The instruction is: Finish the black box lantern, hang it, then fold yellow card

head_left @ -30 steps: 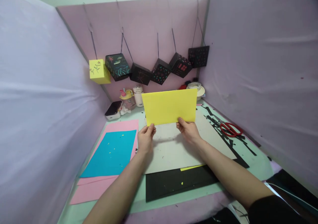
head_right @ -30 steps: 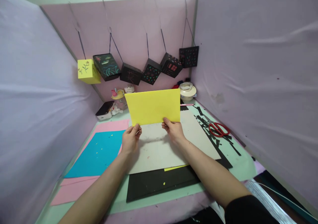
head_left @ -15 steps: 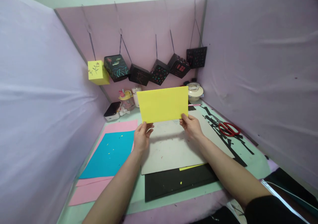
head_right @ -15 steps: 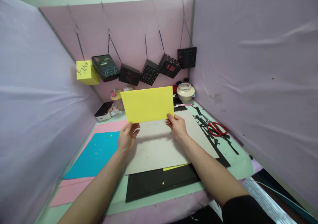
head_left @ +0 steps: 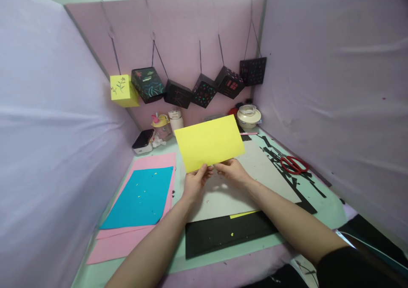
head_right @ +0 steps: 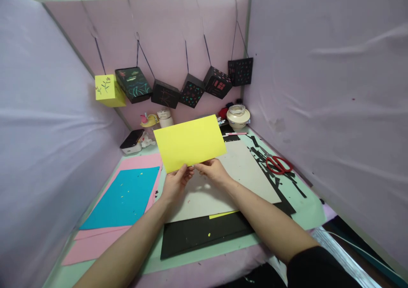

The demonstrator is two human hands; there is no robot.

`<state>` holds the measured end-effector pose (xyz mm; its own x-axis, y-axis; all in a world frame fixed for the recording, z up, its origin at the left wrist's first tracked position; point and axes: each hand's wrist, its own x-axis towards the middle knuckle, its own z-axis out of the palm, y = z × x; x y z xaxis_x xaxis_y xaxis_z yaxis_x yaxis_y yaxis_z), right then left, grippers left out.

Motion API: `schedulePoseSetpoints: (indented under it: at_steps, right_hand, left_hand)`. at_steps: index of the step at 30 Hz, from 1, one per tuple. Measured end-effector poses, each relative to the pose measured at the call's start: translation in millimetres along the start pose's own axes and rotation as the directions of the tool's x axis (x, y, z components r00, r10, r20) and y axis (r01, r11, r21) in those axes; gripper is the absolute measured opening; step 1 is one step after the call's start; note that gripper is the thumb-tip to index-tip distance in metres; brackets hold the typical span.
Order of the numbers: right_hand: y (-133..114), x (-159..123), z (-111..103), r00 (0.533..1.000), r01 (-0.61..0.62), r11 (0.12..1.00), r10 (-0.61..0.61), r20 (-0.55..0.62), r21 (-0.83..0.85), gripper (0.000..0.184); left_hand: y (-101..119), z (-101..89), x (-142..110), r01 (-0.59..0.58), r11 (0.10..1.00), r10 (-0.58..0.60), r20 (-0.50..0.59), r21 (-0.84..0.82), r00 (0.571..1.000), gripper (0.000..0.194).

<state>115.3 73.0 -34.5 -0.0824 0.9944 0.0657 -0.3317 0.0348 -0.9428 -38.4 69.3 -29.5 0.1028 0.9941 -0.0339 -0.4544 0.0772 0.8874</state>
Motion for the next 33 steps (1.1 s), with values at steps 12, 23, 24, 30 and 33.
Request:
schedulePoseSetpoints:
  at_steps: [12, 23, 24, 30, 33]
  right_hand:
    - [7.3, -2.6, 7.0, 0.998, 0.036, 0.998, -0.039, -0.047, -0.052, 0.032]
    - [-14.2, 14.6, -27.3, 0.952, 0.095, 0.99, -0.061, -0.299, 0.101, 0.038]
    - [-15.8, 15.2, -29.3, 0.946, 0.104, 0.99, -0.07, -0.315, 0.091, 0.038]
    - [-19.0, 12.3, -30.2, 0.937, 0.149, 0.988, -0.155, -0.313, -0.041, 0.034]
    - [-21.7, 7.2, -29.5, 0.845, 0.293, 0.874, -0.427, -0.322, -0.388, 0.025]
  left_hand:
    - [-11.1, 5.5, -4.0, -0.057, 0.998, 0.058, -0.079, 0.018, 0.995, 0.029]
    - [9.7, -7.2, 9.4, -0.07, 0.996, 0.055, -0.207, -0.063, 0.977, 0.038]
    - [10.8, -8.0, 10.1, -0.071, 0.995, 0.055, -0.211, -0.065, 0.976, 0.037]
    - [15.9, -8.9, 11.9, -0.038, 0.995, 0.019, -0.194, -0.093, 0.981, 0.039]
    - [18.6, -11.5, 13.5, -0.01, 0.995, -0.008, -0.178, -0.1, 0.984, 0.037]
